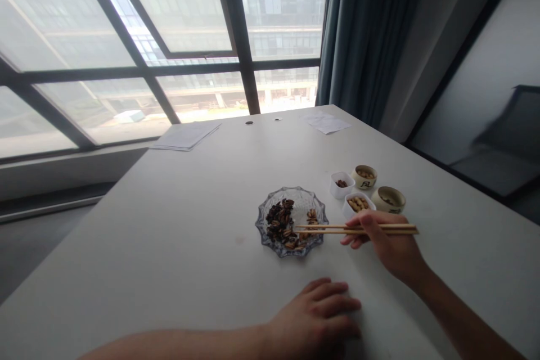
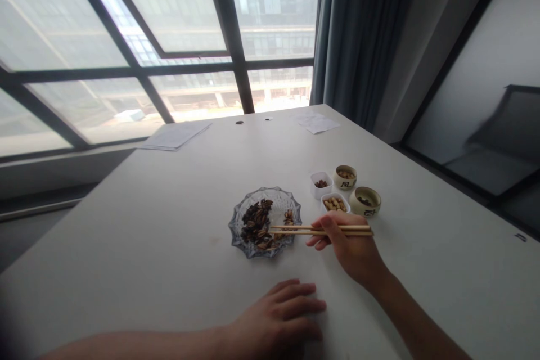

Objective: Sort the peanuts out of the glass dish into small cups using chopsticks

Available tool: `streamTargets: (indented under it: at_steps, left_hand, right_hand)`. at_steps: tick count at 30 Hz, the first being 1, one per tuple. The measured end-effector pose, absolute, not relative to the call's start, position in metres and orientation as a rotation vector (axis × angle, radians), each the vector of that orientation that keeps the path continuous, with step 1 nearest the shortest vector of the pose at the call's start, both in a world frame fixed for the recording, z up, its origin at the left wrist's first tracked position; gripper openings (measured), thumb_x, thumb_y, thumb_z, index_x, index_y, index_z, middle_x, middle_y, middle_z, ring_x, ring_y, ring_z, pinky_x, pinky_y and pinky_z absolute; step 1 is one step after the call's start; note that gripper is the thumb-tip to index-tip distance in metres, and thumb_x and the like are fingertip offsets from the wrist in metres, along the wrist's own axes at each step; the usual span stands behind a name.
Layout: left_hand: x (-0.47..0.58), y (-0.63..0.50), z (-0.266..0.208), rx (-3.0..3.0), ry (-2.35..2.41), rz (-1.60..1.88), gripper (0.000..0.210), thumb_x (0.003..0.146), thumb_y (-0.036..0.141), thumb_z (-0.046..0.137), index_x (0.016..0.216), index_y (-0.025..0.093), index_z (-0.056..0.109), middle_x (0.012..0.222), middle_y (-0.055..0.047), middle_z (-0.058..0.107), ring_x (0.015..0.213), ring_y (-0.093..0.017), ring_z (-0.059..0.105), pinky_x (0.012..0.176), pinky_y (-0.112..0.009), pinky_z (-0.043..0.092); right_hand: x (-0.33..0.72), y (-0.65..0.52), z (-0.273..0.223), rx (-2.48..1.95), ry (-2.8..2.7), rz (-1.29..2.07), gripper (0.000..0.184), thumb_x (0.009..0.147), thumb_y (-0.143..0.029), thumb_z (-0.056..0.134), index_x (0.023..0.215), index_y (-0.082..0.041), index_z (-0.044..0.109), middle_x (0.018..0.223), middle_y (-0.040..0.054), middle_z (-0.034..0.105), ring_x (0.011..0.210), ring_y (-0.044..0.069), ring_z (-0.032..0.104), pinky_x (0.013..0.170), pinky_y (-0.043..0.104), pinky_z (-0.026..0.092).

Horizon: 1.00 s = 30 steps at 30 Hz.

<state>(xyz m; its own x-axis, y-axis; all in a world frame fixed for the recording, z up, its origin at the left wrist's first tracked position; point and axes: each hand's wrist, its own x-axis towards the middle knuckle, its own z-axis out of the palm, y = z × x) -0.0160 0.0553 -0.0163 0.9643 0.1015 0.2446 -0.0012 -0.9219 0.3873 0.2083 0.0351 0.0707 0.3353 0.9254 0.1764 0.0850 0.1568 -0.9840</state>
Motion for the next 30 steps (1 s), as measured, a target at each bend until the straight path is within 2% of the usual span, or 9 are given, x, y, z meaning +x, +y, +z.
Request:
streamTargets:
  at_steps: [11, 18, 23, 30]
  left_hand:
    - [-0.016, 0.056, -0.017, 2.736, 0.063, 0.350, 0.022, 0.109, 0.039, 0.058, 0.125, 0.026, 0.066, 0.154, 0.000, 0.062, 0.152, -0.023, 0.047, 0.129, -0.039, 0.032]
    - [-0.016, 0.056, -0.020, 2.728, 0.064, 0.381, 0.024, 0.111, 0.043, 0.054, 0.124, 0.027, 0.067, 0.153, 0.002, 0.062, 0.151, -0.022, 0.048, 0.129, -0.038, 0.033]
    - [-0.016, 0.056, -0.020, 2.714, 0.071, 0.386, 0.023, 0.111, 0.040, 0.054, 0.124, 0.027, 0.067, 0.153, 0.001, 0.063, 0.151, -0.022, 0.048, 0.130, -0.037, 0.032]
    - [-0.016, 0.056, -0.018, 2.718, 0.062, 0.391, 0.024, 0.111, 0.042, 0.052, 0.123, 0.027, 0.067, 0.152, 0.001, 0.063, 0.151, -0.021, 0.049, 0.129, -0.037, 0.033]
  right_hand:
    - [0.195, 0.037, 0.059, -1.291, -0.988, 0.761, 0.058, 0.087, -0.073, 0.072, 0.077, -0.016, 0.081, 0.064, 0.0102, 0.078, 0.053, 0.021, 0.077, 0.052, 0.027, 0.065]
    - [0.223, 0.042, 0.062, -1.279, -0.928, 0.511, 0.053, 0.097, -0.063, 0.068, 0.082, -0.014, 0.081, 0.068, 0.0110, 0.080, 0.056, 0.022, 0.079, 0.054, 0.027, 0.067]
    - [0.254, 0.050, 0.064, -1.238, -0.756, 0.246, 0.051, 0.098, -0.060, 0.068, 0.083, -0.013, 0.080, 0.071, 0.0097, 0.080, 0.059, 0.021, 0.079, 0.058, 0.026, 0.068]
    - [0.264, 0.055, 0.063, -1.251, -0.708, 0.183, 0.052, 0.100, -0.061, 0.064, 0.084, -0.012, 0.077, 0.073, 0.0104, 0.080, 0.059, 0.020, 0.079, 0.058, 0.026, 0.068]
